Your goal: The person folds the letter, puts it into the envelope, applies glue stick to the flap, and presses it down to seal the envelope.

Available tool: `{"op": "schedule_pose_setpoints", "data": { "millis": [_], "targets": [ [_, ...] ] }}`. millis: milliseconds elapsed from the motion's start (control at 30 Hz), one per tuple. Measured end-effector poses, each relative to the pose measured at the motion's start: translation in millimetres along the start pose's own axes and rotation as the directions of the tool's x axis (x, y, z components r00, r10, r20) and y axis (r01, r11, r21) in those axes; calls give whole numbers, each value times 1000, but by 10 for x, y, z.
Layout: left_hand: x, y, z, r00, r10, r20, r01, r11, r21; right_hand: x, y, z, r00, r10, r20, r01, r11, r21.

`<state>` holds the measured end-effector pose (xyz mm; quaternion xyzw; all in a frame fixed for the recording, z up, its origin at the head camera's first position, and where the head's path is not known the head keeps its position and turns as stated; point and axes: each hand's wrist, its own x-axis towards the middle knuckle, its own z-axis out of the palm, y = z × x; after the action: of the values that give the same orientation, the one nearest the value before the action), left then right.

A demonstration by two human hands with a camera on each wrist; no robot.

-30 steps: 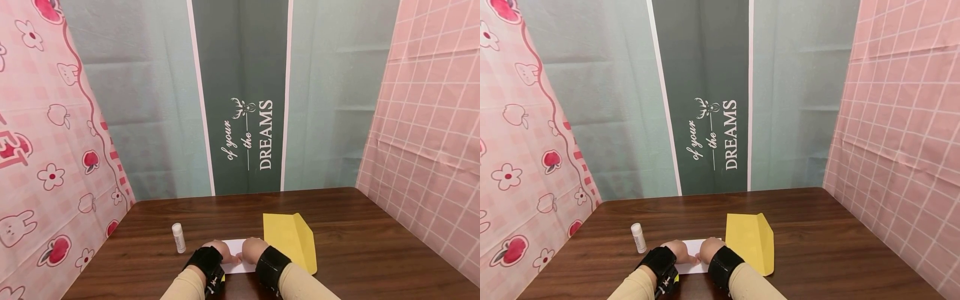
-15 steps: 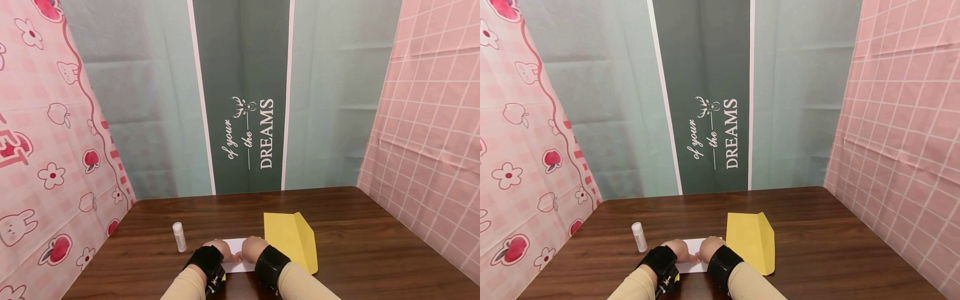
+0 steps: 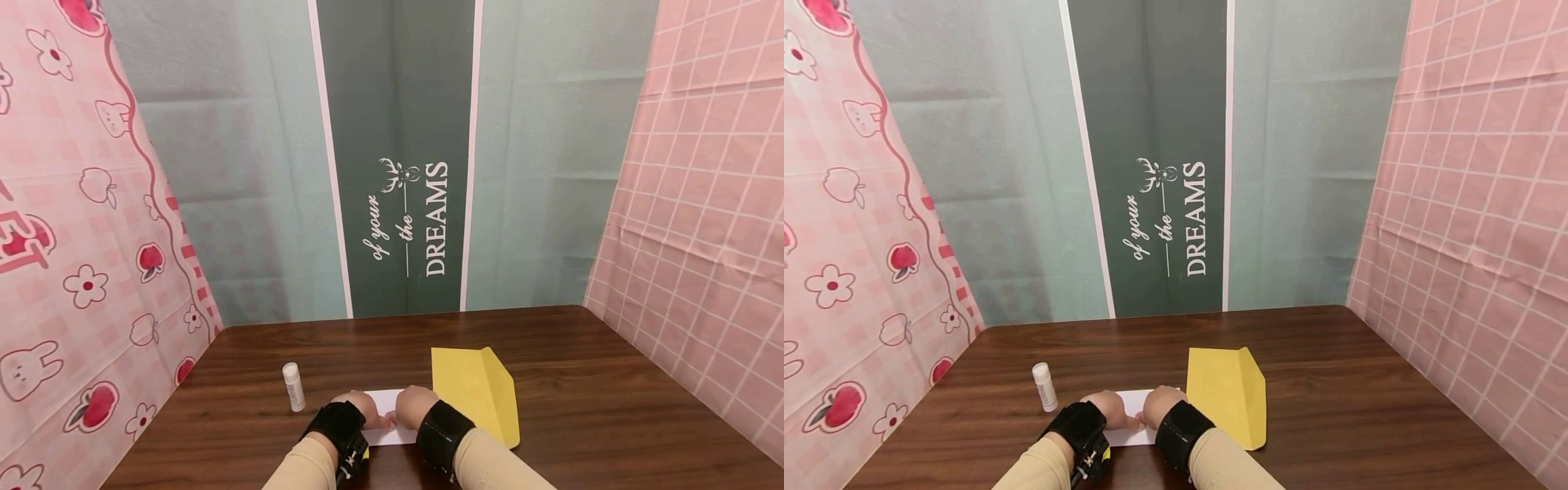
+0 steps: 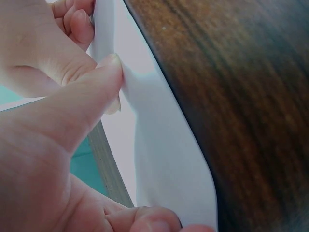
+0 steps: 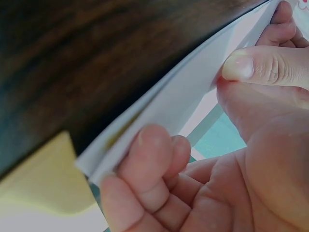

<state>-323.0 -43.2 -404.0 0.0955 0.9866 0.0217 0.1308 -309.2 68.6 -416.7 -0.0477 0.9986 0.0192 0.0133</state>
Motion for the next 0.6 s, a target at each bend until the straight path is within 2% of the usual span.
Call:
{"op": "schedule_pose_setpoints", "data": {
  "millis": [433,600],
  "targets": [
    [-16,12,-24,1000,-18,26,18,1000,-19,5,17,-24,999,25,38,-27,999,45],
    [-5,7,-9,1000,-12,16,12,1000,-4,3,25,-31,999,17,30,-18,999,37]
  ]
}}
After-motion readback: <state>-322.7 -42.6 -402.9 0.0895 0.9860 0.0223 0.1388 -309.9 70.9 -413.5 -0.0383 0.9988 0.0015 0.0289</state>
